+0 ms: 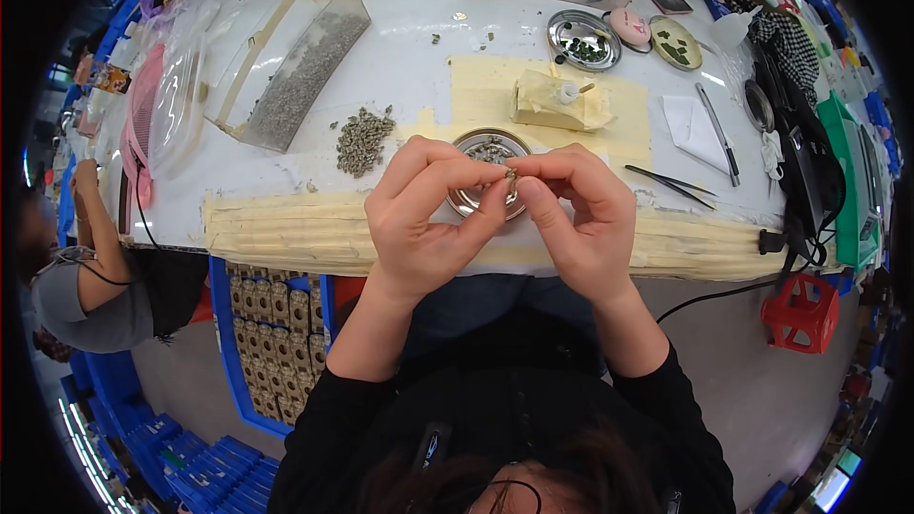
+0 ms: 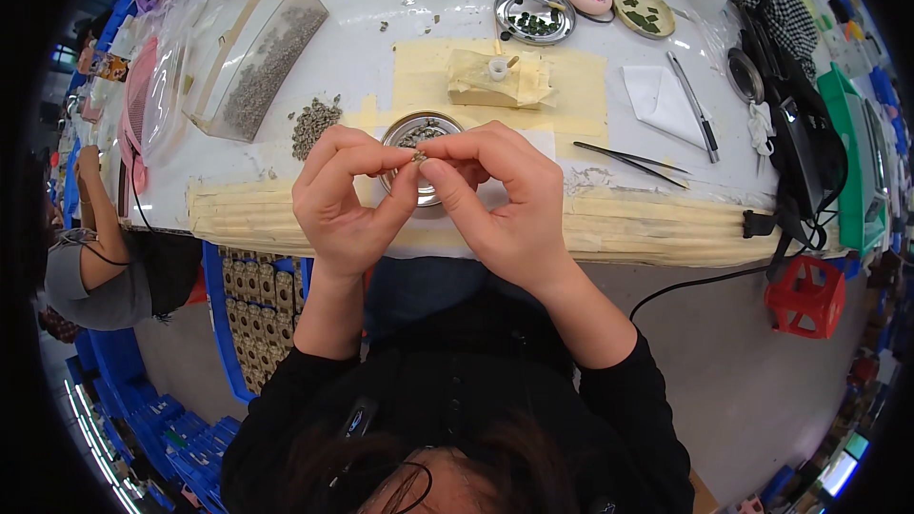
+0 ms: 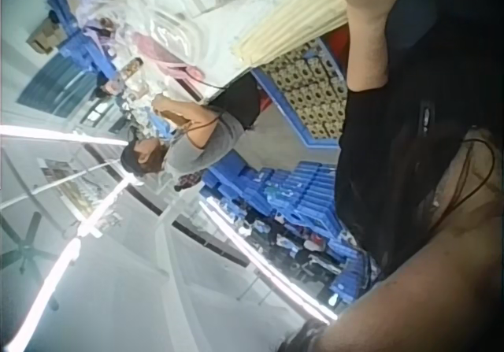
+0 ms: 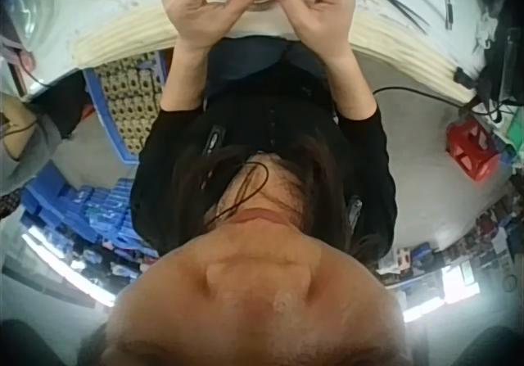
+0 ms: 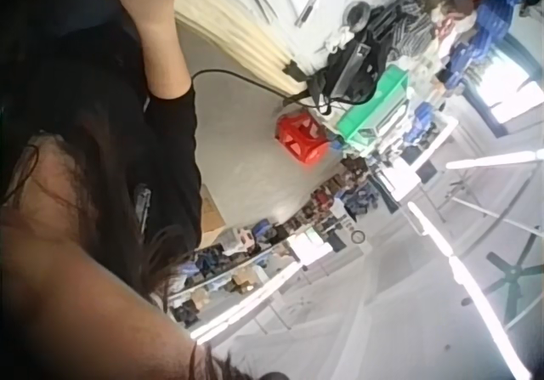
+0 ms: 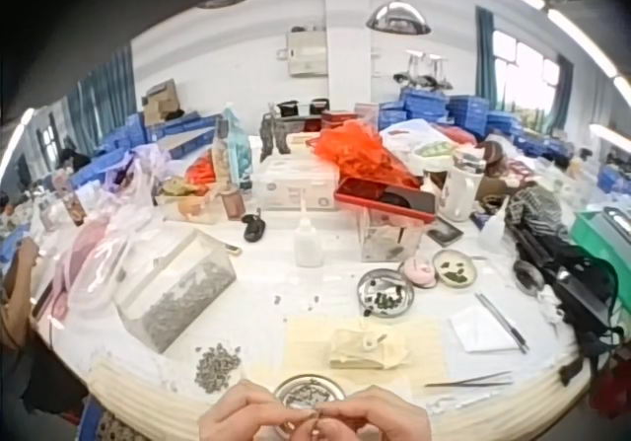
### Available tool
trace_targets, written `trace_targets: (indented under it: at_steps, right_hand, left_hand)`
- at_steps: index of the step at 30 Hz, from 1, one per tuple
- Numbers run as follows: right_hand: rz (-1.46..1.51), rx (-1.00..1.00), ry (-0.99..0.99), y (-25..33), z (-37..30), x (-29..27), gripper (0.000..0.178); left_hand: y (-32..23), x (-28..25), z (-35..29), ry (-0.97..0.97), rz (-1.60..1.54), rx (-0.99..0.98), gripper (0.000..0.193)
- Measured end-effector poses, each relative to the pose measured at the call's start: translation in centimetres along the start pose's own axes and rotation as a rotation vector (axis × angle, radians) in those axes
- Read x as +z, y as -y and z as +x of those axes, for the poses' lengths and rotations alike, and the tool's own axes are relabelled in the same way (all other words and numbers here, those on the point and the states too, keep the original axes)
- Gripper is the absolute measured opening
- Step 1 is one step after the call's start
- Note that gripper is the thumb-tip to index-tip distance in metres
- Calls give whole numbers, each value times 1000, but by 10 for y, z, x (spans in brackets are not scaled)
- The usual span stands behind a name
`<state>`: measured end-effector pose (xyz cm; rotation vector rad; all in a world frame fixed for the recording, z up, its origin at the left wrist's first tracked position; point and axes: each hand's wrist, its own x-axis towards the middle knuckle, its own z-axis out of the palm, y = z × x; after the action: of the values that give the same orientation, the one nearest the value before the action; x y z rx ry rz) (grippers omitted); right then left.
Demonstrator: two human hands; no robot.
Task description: Picking up tiny metal components and placing them into a small circular tray at a factory workbench.
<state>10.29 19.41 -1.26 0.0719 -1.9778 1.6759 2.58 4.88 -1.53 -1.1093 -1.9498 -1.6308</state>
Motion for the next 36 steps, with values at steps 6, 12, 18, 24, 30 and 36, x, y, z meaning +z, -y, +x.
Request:
trace_targets:
  at_steps: [6,12,18,24,30,36]
  right_hand:
    - [-343,-402,-5,0,0,5,38]
    - [-388,-359,-67,1,-2,9,37]
    - [-516,-549,-29,-3,0,9,35]
    - [-574,-517,-90,-1,-2,9,30]
    - [-436,-361,-90,-1,-1,8,25]
    - [-197,-138,-8,5,1,3,22]
  left_hand:
    - [1,0,2,-6,-31,-76,18]
    - [2,-2,0,-14,-71,-128,14]
    - [1,-3,2,3,-111,-146,14]
    - [1,-3,1,18,-115,-156,15]
    - [2,-3,0,-1,-149,-153,15]
    - [0,-5,0,-3,-154,-118,17]
